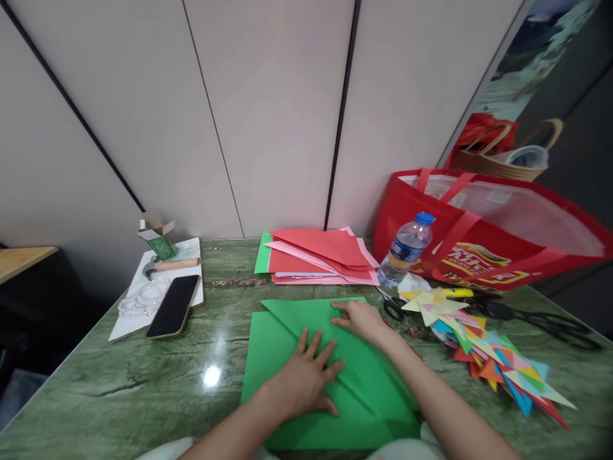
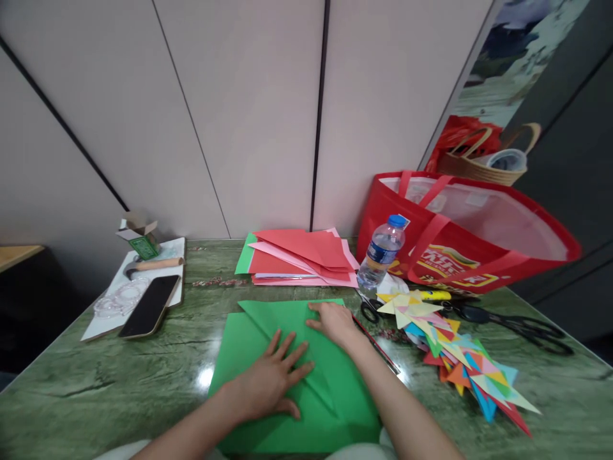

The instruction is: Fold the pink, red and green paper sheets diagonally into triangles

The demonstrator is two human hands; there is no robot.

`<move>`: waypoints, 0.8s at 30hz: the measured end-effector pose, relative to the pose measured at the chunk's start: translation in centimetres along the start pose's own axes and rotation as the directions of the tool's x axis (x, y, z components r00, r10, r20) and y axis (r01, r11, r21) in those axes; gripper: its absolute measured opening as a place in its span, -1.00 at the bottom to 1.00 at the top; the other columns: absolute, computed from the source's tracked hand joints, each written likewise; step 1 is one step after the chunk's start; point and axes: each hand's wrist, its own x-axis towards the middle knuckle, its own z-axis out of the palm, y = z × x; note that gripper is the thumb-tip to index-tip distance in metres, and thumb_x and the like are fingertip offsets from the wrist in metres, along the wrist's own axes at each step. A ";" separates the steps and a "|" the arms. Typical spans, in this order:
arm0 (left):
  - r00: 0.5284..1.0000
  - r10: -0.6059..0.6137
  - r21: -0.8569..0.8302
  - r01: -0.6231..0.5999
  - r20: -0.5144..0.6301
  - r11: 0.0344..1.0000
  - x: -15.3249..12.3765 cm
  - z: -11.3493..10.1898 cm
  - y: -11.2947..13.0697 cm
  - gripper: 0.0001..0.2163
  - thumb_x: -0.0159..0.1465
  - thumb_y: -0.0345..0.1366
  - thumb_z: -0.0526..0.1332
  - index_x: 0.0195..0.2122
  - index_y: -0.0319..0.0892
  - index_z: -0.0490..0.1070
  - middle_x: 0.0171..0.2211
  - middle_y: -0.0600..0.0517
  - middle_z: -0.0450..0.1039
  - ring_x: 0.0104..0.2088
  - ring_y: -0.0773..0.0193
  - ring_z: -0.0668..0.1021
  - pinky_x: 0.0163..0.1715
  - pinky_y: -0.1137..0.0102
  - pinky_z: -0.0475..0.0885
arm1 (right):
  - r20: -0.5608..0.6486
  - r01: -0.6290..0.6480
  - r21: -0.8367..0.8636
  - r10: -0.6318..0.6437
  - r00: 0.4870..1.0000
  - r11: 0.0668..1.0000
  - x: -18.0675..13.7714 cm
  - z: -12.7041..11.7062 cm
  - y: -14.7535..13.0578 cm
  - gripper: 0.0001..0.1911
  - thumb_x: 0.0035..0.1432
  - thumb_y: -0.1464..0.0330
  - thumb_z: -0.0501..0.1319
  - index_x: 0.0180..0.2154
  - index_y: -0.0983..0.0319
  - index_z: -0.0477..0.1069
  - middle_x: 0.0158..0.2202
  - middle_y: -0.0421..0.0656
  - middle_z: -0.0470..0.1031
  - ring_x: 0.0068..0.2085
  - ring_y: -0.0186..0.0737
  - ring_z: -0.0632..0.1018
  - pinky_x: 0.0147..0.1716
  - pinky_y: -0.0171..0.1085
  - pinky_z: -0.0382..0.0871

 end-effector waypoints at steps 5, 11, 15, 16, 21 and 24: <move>0.995 0.074 -0.064 -0.070 0.064 0.995 -0.5 0.0 2.2 -0.34 0.21 0.14 0.02 0.26 -0.06 0.05 0.31 -0.21 -0.10 0.27 -0.31 -0.13 0.11 -0.32 -0.15 | 0.053 0.023 -0.022 -0.022 0.998 0.999 -0.2 -0.6 -0.2 -0.40 0.06 0.15 0.20 0.15 0.13 0.28 -0.14 -0.08 0.57 -0.08 -0.07 0.54 -0.17 -0.23 0.35; 0.992 0.083 -0.060 -0.077 0.098 0.995 -0.5 -0.3 3.3 -0.42 0.22 0.11 0.05 0.24 0.06 0.09 0.32 -0.21 -0.17 0.27 -0.29 -0.18 0.10 -0.32 -0.18 | 0.123 0.058 -0.052 -0.051 0.991 0.997 -0.3 -1.1 -0.5 -0.16 -0.16 0.12 0.35 0.18 0.16 0.22 -0.07 -0.01 0.51 -0.06 0.02 0.52 -0.16 -0.19 0.36; 0.986 0.104 -0.137 -0.085 0.132 0.987 -0.3 -0.5 2.7 -0.40 0.18 0.13 0.09 0.22 0.09 0.12 0.33 -0.22 -0.29 0.26 -0.30 -0.25 0.07 -0.35 -0.23 | 0.179 0.077 -0.078 -0.062 0.982 0.994 -0.4 -1.2 -0.7 0.10 -0.38 0.20 0.46 0.23 0.22 0.12 0.08 0.11 0.38 0.01 0.12 0.47 -0.09 -0.15 0.34; 0.983 0.114 -0.163 -0.091 0.143 0.982 -0.3 -0.5 2.4 -0.39 0.16 0.14 0.11 0.22 0.08 0.12 0.33 -0.21 -0.33 0.26 -0.30 -0.27 0.07 -0.34 -0.24 | 0.196 0.078 -0.084 -0.060 0.979 0.993 -0.5 -1.2 -0.8 0.16 -0.43 0.22 0.48 0.25 0.24 0.08 0.12 0.15 0.32 0.03 0.14 0.45 -0.07 -0.14 0.33; 0.966 0.173 -0.290 -0.113 0.192 0.950 -0.5 -0.7 0.5 -0.30 0.13 0.15 0.14 0.25 0.00 0.06 0.34 -0.15 -0.40 0.28 -0.14 -0.29 0.16 -0.19 -0.27 | 0.240 0.052 -0.070 -0.034 0.970 0.996 -0.6 -1.2 -0.8 0.24 -0.48 0.25 0.50 0.27 0.22 0.00 0.19 0.15 0.22 0.11 0.15 0.38 0.00 -0.13 0.28; 0.969 0.141 -0.288 -0.080 0.200 0.954 -0.6 -0.9 0.4 -0.29 0.14 0.13 0.14 0.26 -0.06 0.06 0.33 -0.19 -0.37 0.30 -0.10 -0.25 0.17 -0.16 -0.27 | 0.239 0.049 -0.048 -0.036 0.970 0.998 -0.5 -1.0 -0.7 0.23 -0.47 0.24 0.49 0.27 0.21 0.00 0.17 0.13 0.24 0.08 0.12 0.41 -0.01 -0.13 0.29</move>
